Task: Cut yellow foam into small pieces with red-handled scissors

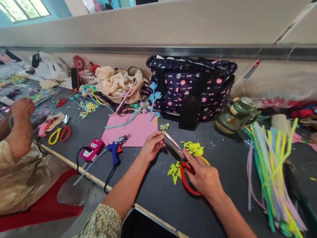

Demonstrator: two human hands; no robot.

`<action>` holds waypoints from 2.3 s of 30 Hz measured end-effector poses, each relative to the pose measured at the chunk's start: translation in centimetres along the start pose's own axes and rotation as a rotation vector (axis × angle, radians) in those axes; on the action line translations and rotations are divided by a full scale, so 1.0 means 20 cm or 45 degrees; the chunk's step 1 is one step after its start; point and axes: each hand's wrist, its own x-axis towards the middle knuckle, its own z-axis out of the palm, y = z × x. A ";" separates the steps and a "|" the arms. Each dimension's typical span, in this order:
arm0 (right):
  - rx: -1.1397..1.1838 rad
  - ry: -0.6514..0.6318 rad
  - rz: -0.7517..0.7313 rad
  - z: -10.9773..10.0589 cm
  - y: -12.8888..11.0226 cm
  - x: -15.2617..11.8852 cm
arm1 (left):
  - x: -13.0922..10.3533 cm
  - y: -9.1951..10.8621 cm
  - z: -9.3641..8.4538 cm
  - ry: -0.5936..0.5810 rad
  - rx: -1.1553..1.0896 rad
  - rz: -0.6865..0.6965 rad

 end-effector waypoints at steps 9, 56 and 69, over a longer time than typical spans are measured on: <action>0.059 -0.010 -0.021 0.01 0.01 0.00 | 0.00 0.00 0.00 -0.015 -0.010 -0.012; 0.078 -0.078 -0.073 0.01 0.02 0.00 | 0.00 -0.01 0.01 -0.009 -0.033 -0.028; -0.094 -0.081 0.046 -0.04 0.02 0.02 | 0.00 0.01 0.01 0.010 -0.027 -0.034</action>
